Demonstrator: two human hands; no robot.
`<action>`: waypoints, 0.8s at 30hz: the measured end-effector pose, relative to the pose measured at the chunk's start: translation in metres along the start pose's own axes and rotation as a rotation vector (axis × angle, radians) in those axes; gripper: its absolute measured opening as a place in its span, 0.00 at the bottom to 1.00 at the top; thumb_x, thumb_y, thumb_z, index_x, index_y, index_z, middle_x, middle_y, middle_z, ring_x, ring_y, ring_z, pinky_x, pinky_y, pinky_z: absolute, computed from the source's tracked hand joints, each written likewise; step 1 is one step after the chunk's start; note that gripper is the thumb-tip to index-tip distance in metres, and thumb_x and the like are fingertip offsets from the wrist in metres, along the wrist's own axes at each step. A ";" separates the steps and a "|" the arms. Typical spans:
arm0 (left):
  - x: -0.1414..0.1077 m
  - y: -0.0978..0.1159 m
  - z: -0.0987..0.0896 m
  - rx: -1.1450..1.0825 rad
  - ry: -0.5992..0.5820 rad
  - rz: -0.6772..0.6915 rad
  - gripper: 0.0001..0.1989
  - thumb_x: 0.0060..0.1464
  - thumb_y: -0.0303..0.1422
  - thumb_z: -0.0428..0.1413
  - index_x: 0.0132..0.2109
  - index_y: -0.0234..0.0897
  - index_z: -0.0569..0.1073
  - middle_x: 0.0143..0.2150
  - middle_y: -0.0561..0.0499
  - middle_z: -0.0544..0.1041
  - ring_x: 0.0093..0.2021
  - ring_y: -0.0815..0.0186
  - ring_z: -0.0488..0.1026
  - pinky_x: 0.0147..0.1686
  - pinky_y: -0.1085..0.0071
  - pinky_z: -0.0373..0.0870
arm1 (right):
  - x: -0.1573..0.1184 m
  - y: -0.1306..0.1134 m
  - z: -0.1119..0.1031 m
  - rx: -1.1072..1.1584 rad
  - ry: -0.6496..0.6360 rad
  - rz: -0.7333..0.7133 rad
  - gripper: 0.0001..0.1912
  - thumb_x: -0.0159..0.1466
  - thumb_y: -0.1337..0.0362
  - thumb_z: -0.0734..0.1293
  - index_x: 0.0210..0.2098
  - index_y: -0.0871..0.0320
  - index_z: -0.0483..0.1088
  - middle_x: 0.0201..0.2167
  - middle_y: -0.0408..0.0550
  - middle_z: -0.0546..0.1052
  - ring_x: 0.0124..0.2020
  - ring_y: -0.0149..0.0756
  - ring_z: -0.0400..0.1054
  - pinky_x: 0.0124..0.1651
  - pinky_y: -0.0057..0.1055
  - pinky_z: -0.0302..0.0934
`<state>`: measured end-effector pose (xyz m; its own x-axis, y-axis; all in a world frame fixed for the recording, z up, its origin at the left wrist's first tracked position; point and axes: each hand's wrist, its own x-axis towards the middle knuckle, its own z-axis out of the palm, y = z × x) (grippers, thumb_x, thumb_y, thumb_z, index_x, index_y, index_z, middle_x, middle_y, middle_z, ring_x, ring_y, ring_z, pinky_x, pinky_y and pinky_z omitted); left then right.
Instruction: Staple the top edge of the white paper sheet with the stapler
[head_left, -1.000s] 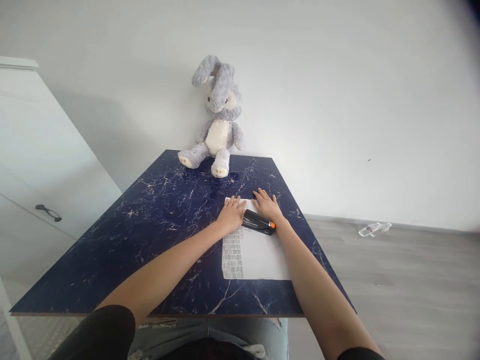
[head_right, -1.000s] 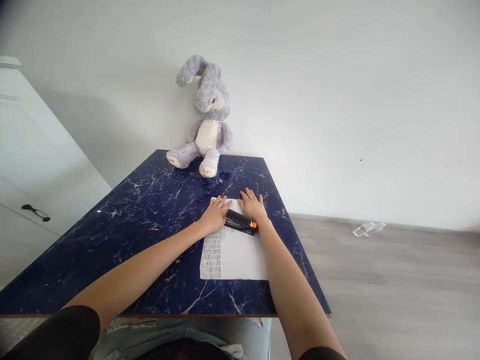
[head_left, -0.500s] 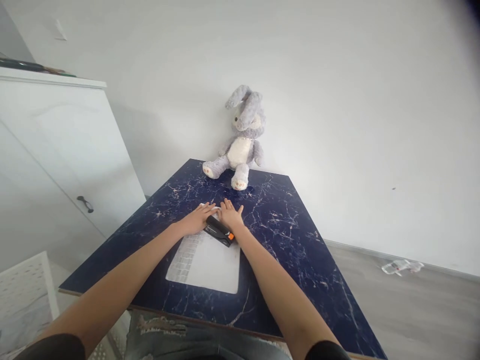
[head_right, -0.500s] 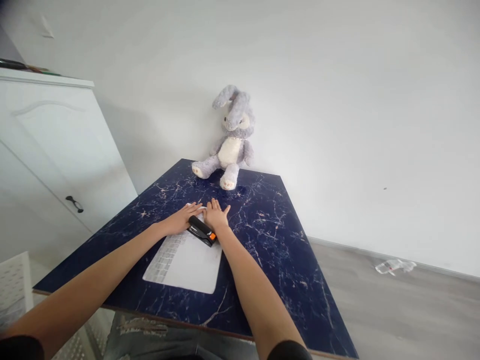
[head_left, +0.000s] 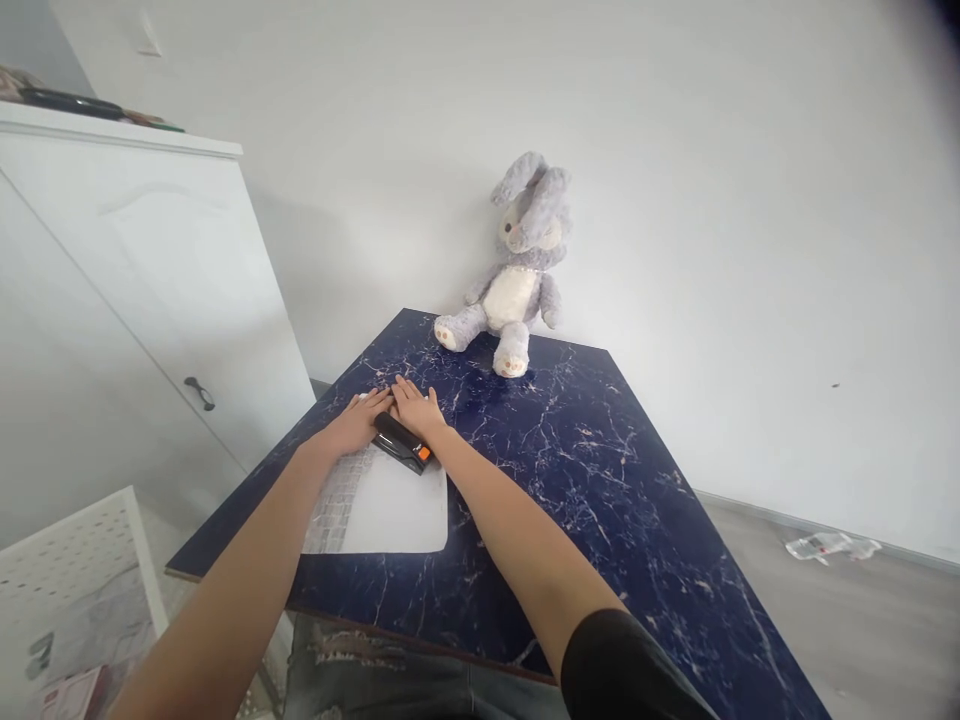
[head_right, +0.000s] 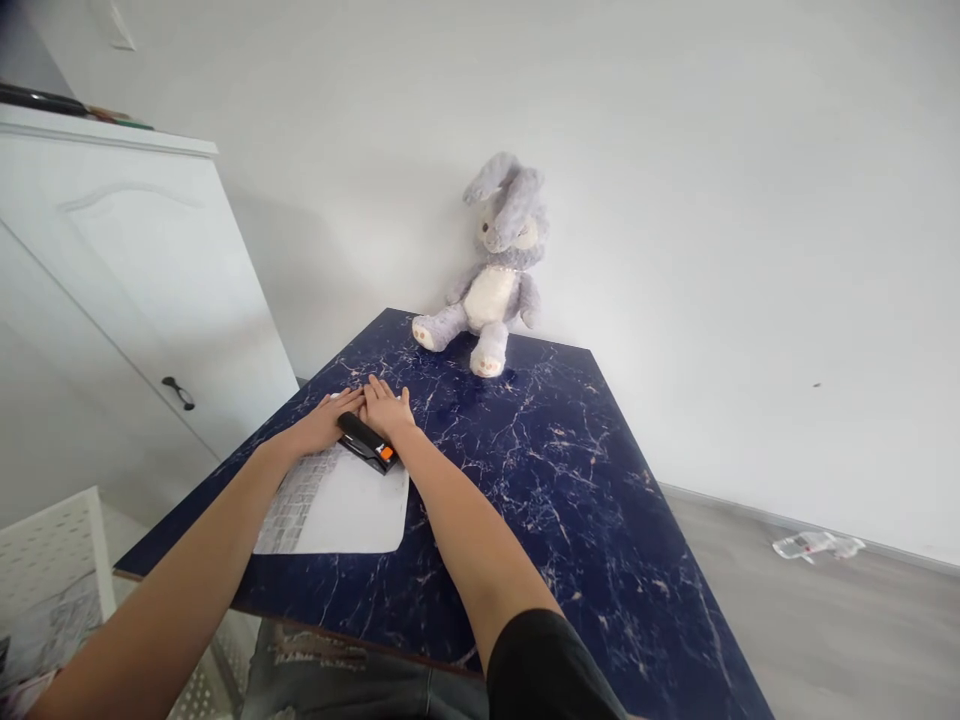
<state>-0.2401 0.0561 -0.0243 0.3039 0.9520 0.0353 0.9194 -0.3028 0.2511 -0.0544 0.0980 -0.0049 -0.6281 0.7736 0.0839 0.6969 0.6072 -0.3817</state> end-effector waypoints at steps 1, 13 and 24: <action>0.000 0.001 0.000 -0.006 -0.001 -0.001 0.36 0.62 0.27 0.47 0.77 0.37 0.56 0.80 0.42 0.49 0.79 0.47 0.43 0.75 0.40 0.41 | -0.004 0.000 -0.004 0.036 0.022 0.002 0.30 0.75 0.59 0.54 0.75 0.54 0.51 0.80 0.53 0.43 0.79 0.47 0.42 0.74 0.70 0.36; -0.004 0.013 -0.008 -0.058 -0.021 -0.047 0.31 0.69 0.35 0.43 0.77 0.39 0.57 0.80 0.42 0.48 0.80 0.48 0.42 0.75 0.42 0.39 | -0.123 -0.021 -0.027 0.424 0.073 -0.190 0.41 0.67 0.60 0.69 0.75 0.47 0.52 0.62 0.49 0.76 0.56 0.45 0.75 0.60 0.39 0.68; -0.005 0.066 0.000 0.053 0.017 -0.057 0.31 0.67 0.32 0.47 0.75 0.46 0.61 0.80 0.43 0.51 0.79 0.38 0.43 0.71 0.30 0.41 | -0.169 0.006 -0.024 0.225 0.119 -0.107 0.43 0.69 0.64 0.63 0.78 0.50 0.43 0.64 0.55 0.73 0.55 0.48 0.75 0.59 0.43 0.70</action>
<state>-0.1808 0.0313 -0.0077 0.2465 0.9684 0.0386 0.9472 -0.2492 0.2018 0.0645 -0.0242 0.0010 -0.6400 0.7309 0.2371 0.5259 0.6416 -0.5584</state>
